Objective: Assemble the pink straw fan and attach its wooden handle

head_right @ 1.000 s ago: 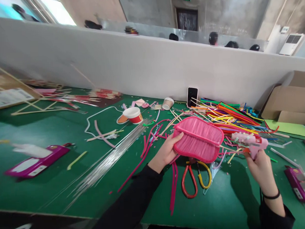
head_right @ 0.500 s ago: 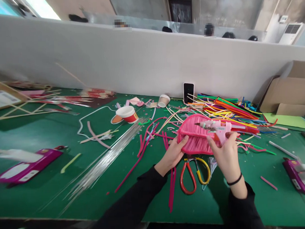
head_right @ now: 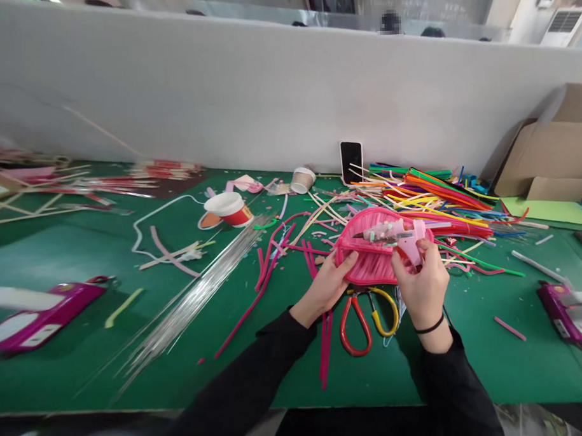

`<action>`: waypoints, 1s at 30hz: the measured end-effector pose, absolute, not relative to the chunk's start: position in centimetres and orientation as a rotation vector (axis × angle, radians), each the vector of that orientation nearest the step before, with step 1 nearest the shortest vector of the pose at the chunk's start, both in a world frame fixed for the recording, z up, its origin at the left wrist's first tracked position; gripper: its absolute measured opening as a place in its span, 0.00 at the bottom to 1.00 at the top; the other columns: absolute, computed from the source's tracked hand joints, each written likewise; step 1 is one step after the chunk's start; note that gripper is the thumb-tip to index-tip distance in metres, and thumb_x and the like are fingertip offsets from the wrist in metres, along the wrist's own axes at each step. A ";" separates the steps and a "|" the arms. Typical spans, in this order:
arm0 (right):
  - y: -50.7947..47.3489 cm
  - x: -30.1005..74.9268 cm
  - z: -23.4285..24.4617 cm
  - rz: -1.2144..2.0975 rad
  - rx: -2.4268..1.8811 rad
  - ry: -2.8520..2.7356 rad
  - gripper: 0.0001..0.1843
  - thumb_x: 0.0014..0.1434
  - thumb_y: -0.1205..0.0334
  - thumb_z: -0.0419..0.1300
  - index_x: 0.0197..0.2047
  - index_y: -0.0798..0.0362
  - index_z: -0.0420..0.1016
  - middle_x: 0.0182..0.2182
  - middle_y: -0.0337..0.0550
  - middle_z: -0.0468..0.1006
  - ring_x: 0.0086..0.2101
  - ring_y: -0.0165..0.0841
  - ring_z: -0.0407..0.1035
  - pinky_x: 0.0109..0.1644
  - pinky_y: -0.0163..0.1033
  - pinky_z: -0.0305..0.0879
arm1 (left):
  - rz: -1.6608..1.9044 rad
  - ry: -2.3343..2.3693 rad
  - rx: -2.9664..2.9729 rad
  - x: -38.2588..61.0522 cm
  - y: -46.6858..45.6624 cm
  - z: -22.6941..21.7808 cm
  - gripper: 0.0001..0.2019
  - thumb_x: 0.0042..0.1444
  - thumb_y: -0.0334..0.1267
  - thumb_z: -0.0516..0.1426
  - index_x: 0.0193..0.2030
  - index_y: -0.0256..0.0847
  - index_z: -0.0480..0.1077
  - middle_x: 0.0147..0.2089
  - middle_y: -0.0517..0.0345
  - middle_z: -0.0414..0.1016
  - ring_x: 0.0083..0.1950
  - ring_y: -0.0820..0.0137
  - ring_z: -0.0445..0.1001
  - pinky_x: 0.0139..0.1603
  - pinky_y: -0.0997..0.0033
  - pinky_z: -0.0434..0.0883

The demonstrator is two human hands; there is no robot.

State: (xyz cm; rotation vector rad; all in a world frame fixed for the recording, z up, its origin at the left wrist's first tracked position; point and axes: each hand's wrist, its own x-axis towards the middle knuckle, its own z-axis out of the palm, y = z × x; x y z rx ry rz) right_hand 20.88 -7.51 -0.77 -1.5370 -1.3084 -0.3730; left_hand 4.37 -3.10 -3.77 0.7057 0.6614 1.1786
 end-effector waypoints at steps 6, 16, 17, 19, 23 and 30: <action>-7.6 20.6 -0.8 -0.331 -1.507 -1.341 0.16 0.54 0.52 0.65 0.40 0.51 0.69 0.27 0.38 0.77 0.22 0.29 0.70 0.26 0.34 0.68 | 1.159 0.661 0.743 4.5 -3.5 -4.0 0.22 0.47 0.43 0.71 0.49 0.40 0.76 0.46 0.53 0.82 0.53 0.59 0.78 0.59 0.59 0.71; -7.8 20.4 -0.6 -0.349 -1.485 -1.375 0.15 0.55 0.52 0.65 0.39 0.51 0.69 0.29 0.40 0.80 0.21 0.29 0.70 0.25 0.33 0.67 | 1.165 0.671 0.727 4.6 -3.6 -3.5 0.24 0.43 0.44 0.72 0.48 0.41 0.77 0.47 0.54 0.82 0.50 0.61 0.79 0.54 0.63 0.73; -7.8 20.4 -0.6 -0.353 -1.482 -1.377 0.15 0.55 0.52 0.65 0.39 0.51 0.69 0.30 0.41 0.80 0.22 0.29 0.71 0.25 0.34 0.68 | 1.166 0.665 0.729 4.6 -3.6 -3.5 0.24 0.43 0.44 0.72 0.48 0.41 0.77 0.47 0.54 0.82 0.50 0.61 0.79 0.54 0.63 0.73; -7.8 20.4 -0.6 -0.355 -1.481 -1.373 0.15 0.55 0.51 0.65 0.40 0.51 0.69 0.31 0.42 0.80 0.23 0.31 0.72 0.26 0.35 0.69 | 1.166 0.661 0.735 4.6 -3.5 -3.6 0.24 0.44 0.44 0.72 0.48 0.40 0.77 0.46 0.53 0.82 0.50 0.61 0.79 0.55 0.62 0.73; -7.8 20.4 -0.5 -0.359 -1.475 -1.360 0.15 0.56 0.51 0.66 0.40 0.52 0.70 0.30 0.41 0.80 0.22 0.31 0.72 0.26 0.34 0.69 | 1.168 0.664 0.758 4.5 -3.5 -3.8 0.22 0.46 0.44 0.71 0.47 0.39 0.77 0.45 0.52 0.82 0.50 0.60 0.79 0.57 0.60 0.72; -7.8 20.4 -0.6 -0.356 -1.478 -1.343 0.15 0.56 0.51 0.65 0.40 0.51 0.70 0.32 0.43 0.81 0.26 0.33 0.75 0.28 0.36 0.71 | 1.168 0.685 0.763 4.4 -3.6 -4.0 0.23 0.46 0.45 0.71 0.48 0.41 0.76 0.45 0.53 0.82 0.50 0.61 0.79 0.57 0.59 0.72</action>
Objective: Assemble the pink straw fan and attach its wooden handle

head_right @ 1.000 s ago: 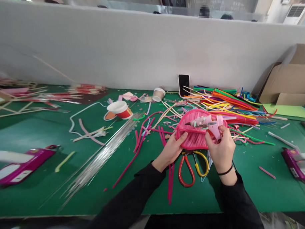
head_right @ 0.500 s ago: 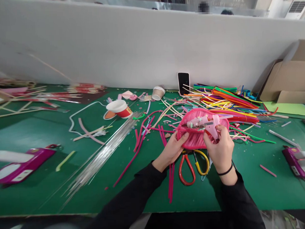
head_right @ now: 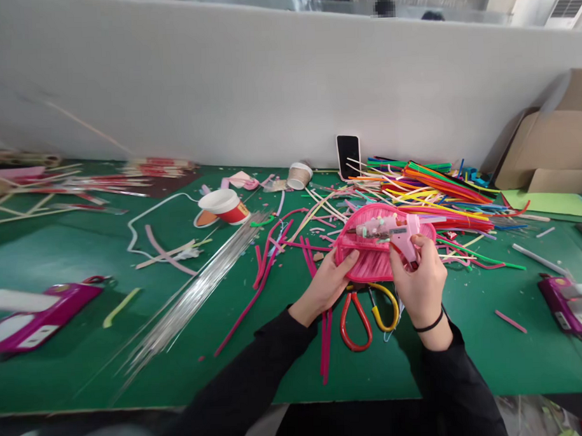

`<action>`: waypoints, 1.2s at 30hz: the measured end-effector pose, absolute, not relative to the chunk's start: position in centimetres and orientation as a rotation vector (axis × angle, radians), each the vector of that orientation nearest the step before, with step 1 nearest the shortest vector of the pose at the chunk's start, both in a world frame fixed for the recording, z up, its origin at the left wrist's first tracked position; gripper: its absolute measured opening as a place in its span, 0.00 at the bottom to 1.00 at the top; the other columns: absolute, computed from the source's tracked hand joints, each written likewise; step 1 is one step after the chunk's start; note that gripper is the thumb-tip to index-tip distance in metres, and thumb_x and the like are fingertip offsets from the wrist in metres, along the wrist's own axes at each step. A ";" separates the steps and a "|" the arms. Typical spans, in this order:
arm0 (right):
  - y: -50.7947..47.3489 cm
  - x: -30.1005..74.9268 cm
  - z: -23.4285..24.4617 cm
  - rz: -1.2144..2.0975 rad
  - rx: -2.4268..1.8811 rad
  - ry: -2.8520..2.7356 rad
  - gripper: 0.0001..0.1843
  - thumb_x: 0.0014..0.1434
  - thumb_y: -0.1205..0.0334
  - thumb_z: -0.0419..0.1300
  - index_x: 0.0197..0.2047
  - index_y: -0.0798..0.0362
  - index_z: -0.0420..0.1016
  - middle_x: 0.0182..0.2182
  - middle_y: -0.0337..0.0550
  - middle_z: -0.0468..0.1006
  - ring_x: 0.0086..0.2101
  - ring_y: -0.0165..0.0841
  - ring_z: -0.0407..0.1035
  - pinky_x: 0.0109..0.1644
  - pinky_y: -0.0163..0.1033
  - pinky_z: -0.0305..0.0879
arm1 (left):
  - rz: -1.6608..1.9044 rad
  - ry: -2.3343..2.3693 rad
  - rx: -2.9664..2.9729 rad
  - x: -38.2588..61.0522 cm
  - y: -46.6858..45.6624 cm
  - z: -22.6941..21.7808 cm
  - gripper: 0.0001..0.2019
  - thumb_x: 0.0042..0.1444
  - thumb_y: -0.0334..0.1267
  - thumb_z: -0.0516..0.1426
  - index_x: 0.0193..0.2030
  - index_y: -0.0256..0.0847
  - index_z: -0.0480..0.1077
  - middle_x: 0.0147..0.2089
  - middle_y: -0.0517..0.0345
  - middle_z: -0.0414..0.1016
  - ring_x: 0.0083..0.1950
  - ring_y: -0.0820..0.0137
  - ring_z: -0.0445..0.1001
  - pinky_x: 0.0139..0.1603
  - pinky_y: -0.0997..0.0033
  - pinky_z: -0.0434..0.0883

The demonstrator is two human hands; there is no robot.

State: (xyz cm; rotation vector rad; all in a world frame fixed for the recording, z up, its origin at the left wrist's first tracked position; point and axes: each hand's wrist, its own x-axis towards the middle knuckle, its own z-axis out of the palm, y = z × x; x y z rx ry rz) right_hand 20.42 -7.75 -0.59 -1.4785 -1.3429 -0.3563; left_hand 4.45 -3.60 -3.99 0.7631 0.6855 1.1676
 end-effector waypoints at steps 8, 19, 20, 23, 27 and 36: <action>-7.7 20.4 -0.7 -0.307 -1.503 -1.357 0.15 0.56 0.51 0.64 0.40 0.51 0.69 0.30 0.41 0.79 0.22 0.30 0.71 0.26 0.35 0.68 | 1.115 0.543 0.625 3.9 -3.7 -2.7 0.32 0.45 0.67 0.62 0.43 0.40 0.79 0.50 0.49 0.82 0.61 0.52 0.72 0.63 0.56 0.67; -7.8 20.4 -0.6 -0.268 -1.519 -1.400 0.15 0.56 0.52 0.65 0.40 0.51 0.68 0.29 0.39 0.79 0.19 0.27 0.68 0.24 0.34 0.66 | 1.240 0.733 0.553 4.1 -3.2 -2.7 0.13 0.47 0.44 0.67 0.36 0.39 0.79 0.39 0.57 0.83 0.51 0.59 0.78 0.53 0.63 0.73; -7.8 20.4 -0.7 -0.261 -1.523 -1.402 0.15 0.56 0.52 0.65 0.40 0.51 0.68 0.28 0.39 0.79 0.19 0.28 0.68 0.24 0.34 0.66 | 1.257 0.738 0.576 4.1 -3.2 -2.8 0.13 0.47 0.44 0.67 0.37 0.39 0.79 0.39 0.56 0.83 0.51 0.59 0.78 0.53 0.63 0.73; -7.8 20.5 -0.9 -0.247 -1.519 -1.410 0.15 0.56 0.52 0.64 0.40 0.51 0.68 0.28 0.39 0.79 0.21 0.29 0.70 0.25 0.34 0.67 | 1.305 0.766 0.627 4.1 -3.2 -2.9 0.13 0.46 0.44 0.67 0.37 0.38 0.79 0.39 0.56 0.83 0.51 0.59 0.77 0.52 0.64 0.72; -7.8 20.6 -1.0 -0.246 -1.510 -1.431 0.14 0.56 0.54 0.64 0.42 0.51 0.69 0.29 0.40 0.79 0.23 0.30 0.72 0.27 0.35 0.69 | 1.285 0.765 0.692 4.1 -3.3 -2.6 0.13 0.47 0.47 0.67 0.33 0.38 0.78 0.37 0.55 0.82 0.49 0.59 0.78 0.49 0.65 0.73; -7.8 20.6 -0.7 -0.234 -1.523 -1.416 0.14 0.56 0.54 0.64 0.40 0.51 0.68 0.29 0.39 0.79 0.19 0.28 0.69 0.25 0.35 0.67 | 1.262 0.709 0.758 3.9 -3.5 -2.2 0.12 0.47 0.43 0.65 0.36 0.37 0.81 0.41 0.51 0.83 0.55 0.53 0.76 0.53 0.61 0.72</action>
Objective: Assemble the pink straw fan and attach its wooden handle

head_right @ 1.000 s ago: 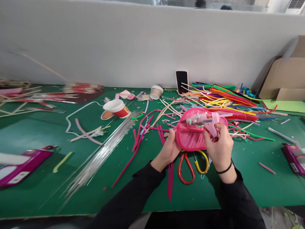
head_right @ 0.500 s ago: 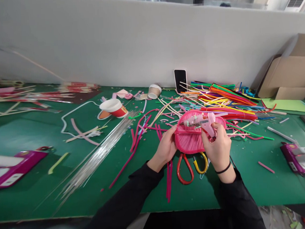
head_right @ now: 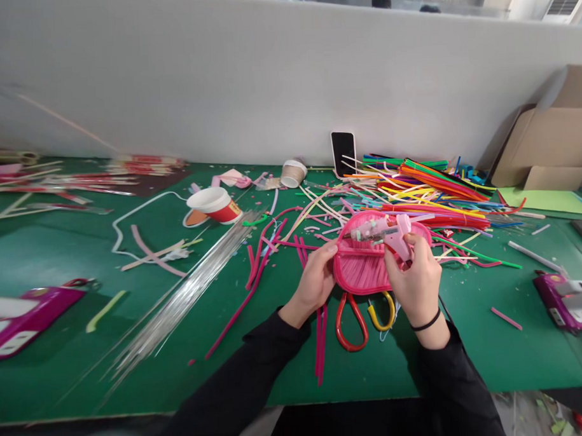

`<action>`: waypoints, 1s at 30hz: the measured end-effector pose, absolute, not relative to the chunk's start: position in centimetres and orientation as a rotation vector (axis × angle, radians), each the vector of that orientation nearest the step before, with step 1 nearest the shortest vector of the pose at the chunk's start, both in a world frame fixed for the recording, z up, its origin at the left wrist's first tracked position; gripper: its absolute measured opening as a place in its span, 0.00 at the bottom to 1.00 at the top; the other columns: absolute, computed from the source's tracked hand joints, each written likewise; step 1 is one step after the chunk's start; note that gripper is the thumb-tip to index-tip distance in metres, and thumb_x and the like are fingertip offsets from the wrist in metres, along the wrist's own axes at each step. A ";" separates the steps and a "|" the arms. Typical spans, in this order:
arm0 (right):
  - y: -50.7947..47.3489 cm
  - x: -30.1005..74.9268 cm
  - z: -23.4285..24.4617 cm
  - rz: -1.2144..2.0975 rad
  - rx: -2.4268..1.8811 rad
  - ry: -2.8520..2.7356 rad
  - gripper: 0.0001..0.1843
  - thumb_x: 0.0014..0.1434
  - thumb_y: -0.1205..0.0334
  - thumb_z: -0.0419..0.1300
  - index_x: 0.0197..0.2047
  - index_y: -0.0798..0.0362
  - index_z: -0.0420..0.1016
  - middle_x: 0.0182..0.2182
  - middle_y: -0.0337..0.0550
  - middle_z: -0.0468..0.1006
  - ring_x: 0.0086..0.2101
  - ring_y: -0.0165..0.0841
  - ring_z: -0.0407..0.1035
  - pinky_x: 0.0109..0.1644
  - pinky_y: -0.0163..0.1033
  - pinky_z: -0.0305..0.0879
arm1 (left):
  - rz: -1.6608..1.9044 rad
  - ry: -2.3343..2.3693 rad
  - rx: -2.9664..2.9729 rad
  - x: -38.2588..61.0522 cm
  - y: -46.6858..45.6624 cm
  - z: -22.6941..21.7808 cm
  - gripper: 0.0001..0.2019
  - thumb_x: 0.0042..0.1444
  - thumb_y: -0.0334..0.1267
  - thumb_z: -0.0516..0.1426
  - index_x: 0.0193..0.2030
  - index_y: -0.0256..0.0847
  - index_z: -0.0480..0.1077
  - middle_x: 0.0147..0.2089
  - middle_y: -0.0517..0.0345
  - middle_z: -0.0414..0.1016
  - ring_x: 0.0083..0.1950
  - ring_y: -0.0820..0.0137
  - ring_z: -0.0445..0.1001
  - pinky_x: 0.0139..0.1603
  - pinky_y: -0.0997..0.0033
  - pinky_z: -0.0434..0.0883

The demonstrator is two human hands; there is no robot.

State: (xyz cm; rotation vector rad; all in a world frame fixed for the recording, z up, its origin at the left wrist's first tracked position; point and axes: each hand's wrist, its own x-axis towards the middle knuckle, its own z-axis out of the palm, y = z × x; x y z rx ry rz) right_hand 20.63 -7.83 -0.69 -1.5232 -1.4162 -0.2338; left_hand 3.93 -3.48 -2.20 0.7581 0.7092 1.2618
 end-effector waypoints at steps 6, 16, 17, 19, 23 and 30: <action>-7.8 20.8 -0.8 -0.244 -1.514 -1.426 0.14 0.55 0.55 0.64 0.42 0.51 0.68 0.30 0.40 0.79 0.22 0.30 0.71 0.27 0.36 0.69 | 1.252 0.726 0.686 4.0 -3.4 -2.4 0.10 0.45 0.42 0.67 0.32 0.38 0.80 0.37 0.54 0.83 0.50 0.56 0.78 0.49 0.63 0.73; -7.9 20.9 -0.9 -0.239 -1.521 -1.446 0.13 0.56 0.56 0.63 0.43 0.51 0.69 0.30 0.40 0.79 0.25 0.32 0.73 0.30 0.38 0.71 | 1.279 0.796 0.567 3.8 -3.0 -3.2 0.09 0.43 0.40 0.68 0.28 0.37 0.78 0.29 0.60 0.80 0.37 0.68 0.77 0.41 0.71 0.71; -7.9 20.9 -0.9 -0.245 -1.521 -1.447 0.13 0.56 0.56 0.64 0.43 0.51 0.69 0.30 0.40 0.79 0.25 0.32 0.73 0.30 0.38 0.71 | 1.277 0.797 0.568 3.8 -3.0 -3.2 0.09 0.43 0.40 0.69 0.28 0.37 0.78 0.29 0.60 0.80 0.36 0.68 0.77 0.42 0.71 0.71; -7.9 20.9 -0.8 -0.265 -1.520 -1.449 0.13 0.56 0.56 0.64 0.43 0.51 0.69 0.31 0.41 0.79 0.25 0.32 0.73 0.30 0.38 0.71 | 1.275 0.799 0.570 3.8 -3.0 -3.1 0.10 0.43 0.40 0.69 0.28 0.37 0.78 0.29 0.60 0.80 0.37 0.68 0.77 0.42 0.71 0.71; -7.9 21.0 -0.8 -0.301 -1.517 -1.430 0.14 0.57 0.53 0.64 0.42 0.51 0.69 0.31 0.43 0.79 0.26 0.33 0.73 0.31 0.39 0.72 | 1.295 0.808 0.568 3.8 -3.0 -3.1 0.09 0.44 0.40 0.68 0.27 0.37 0.77 0.28 0.61 0.79 0.37 0.68 0.77 0.43 0.71 0.71; -7.8 21.2 -1.0 -0.247 -1.524 -1.395 0.15 0.58 0.49 0.63 0.42 0.51 0.70 0.30 0.44 0.80 0.26 0.35 0.75 0.31 0.40 0.73 | 1.281 0.799 0.606 3.9 -3.1 -2.9 0.10 0.44 0.42 0.68 0.27 0.38 0.77 0.27 0.62 0.78 0.35 0.68 0.76 0.41 0.70 0.70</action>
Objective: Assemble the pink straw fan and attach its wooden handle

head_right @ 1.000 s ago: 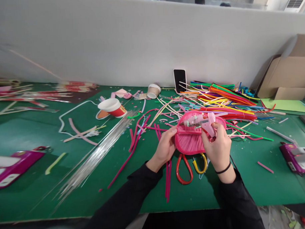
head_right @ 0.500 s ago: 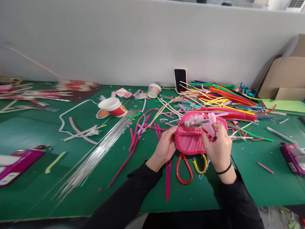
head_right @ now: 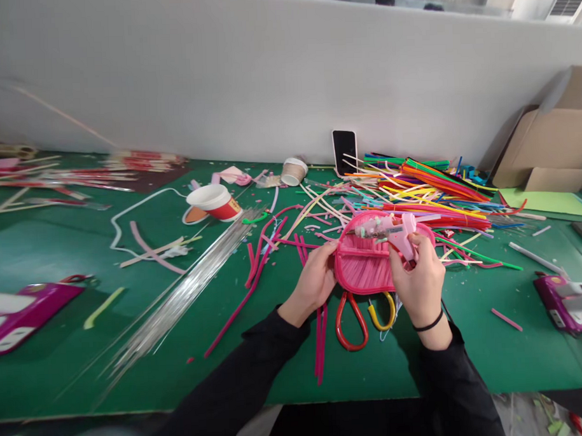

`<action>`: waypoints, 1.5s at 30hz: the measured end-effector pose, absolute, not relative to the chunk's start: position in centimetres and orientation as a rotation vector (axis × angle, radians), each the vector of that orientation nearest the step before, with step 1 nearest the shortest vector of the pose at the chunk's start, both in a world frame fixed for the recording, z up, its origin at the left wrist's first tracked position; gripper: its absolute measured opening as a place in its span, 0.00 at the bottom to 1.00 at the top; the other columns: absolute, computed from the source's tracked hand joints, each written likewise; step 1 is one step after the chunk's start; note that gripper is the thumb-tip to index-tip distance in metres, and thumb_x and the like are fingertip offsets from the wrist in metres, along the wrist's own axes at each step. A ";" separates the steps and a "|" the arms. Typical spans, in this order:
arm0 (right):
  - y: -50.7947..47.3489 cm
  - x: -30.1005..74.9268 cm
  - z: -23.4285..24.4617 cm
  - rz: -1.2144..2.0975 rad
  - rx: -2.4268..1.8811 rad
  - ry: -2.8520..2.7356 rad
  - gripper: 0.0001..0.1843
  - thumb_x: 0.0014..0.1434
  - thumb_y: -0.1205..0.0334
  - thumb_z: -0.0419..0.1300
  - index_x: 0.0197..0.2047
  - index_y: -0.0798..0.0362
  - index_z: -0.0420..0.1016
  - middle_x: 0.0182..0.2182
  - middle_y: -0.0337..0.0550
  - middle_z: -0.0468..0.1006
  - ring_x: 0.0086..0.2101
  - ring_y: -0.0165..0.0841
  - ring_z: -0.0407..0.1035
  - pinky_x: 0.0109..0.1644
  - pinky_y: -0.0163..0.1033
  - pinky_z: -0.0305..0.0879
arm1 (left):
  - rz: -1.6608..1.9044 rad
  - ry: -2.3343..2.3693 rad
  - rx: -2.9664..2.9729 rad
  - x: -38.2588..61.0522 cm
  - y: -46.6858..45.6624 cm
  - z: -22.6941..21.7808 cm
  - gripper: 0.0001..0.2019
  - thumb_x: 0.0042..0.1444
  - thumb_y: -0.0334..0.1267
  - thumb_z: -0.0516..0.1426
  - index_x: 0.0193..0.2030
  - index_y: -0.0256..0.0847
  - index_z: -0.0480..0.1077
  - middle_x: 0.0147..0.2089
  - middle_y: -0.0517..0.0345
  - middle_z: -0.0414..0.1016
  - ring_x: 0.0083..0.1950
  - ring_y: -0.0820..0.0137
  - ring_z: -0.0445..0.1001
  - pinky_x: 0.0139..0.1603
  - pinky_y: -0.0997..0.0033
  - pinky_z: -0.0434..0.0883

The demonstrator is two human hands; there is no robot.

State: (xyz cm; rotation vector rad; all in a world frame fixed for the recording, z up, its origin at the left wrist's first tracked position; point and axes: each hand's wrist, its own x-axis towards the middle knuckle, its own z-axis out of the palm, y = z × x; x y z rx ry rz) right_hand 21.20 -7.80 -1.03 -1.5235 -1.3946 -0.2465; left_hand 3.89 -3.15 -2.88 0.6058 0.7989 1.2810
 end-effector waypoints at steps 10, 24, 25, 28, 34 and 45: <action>-7.8 21.2 -0.9 -0.283 -1.527 -1.370 0.15 0.58 0.50 0.63 0.41 0.51 0.70 0.32 0.45 0.80 0.27 0.35 0.75 0.31 0.39 0.72 | 1.284 0.786 0.618 4.0 -3.2 -2.7 0.10 0.43 0.42 0.68 0.26 0.38 0.77 0.26 0.62 0.77 0.31 0.71 0.73 0.38 0.72 0.70; -7.5 21.6 -1.0 -0.340 -1.533 -1.342 0.16 0.59 0.49 0.63 0.41 0.53 0.71 0.34 0.46 0.81 0.24 0.32 0.73 0.30 0.37 0.70 | 1.280 0.810 0.587 4.0 -3.3 -2.4 0.11 0.41 0.41 0.69 0.25 0.37 0.76 0.26 0.63 0.77 0.31 0.73 0.72 0.34 0.75 0.67; -7.5 21.6 -1.0 -0.341 -1.533 -1.335 0.16 0.59 0.49 0.63 0.41 0.53 0.71 0.34 0.47 0.81 0.25 0.33 0.73 0.30 0.37 0.70 | 1.278 0.811 0.587 4.0 -3.3 -2.4 0.11 0.41 0.41 0.69 0.25 0.37 0.76 0.26 0.63 0.77 0.30 0.73 0.72 0.34 0.75 0.67; -7.4 21.7 -1.1 -0.330 -1.537 -1.323 0.16 0.59 0.49 0.63 0.41 0.53 0.71 0.33 0.47 0.81 0.25 0.33 0.73 0.30 0.38 0.69 | 1.273 0.811 0.582 4.0 -3.3 -2.3 0.10 0.40 0.41 0.69 0.24 0.37 0.76 0.25 0.63 0.77 0.29 0.74 0.71 0.32 0.76 0.67; -7.4 21.9 -1.1 -0.325 -1.559 -1.296 0.17 0.59 0.47 0.62 0.40 0.52 0.71 0.34 0.47 0.81 0.26 0.34 0.73 0.31 0.39 0.70 | 1.293 0.808 0.551 4.1 -3.3 -2.2 0.10 0.38 0.40 0.69 0.22 0.37 0.76 0.24 0.65 0.76 0.28 0.75 0.71 0.32 0.76 0.67; -7.3 22.5 -1.1 -0.323 -1.607 -1.240 0.18 0.58 0.45 0.62 0.40 0.52 0.71 0.32 0.46 0.81 0.28 0.36 0.75 0.31 0.38 0.69 | 1.279 0.822 0.586 3.9 -3.3 -2.5 0.09 0.43 0.40 0.68 0.24 0.37 0.76 0.25 0.63 0.76 0.30 0.72 0.72 0.35 0.73 0.68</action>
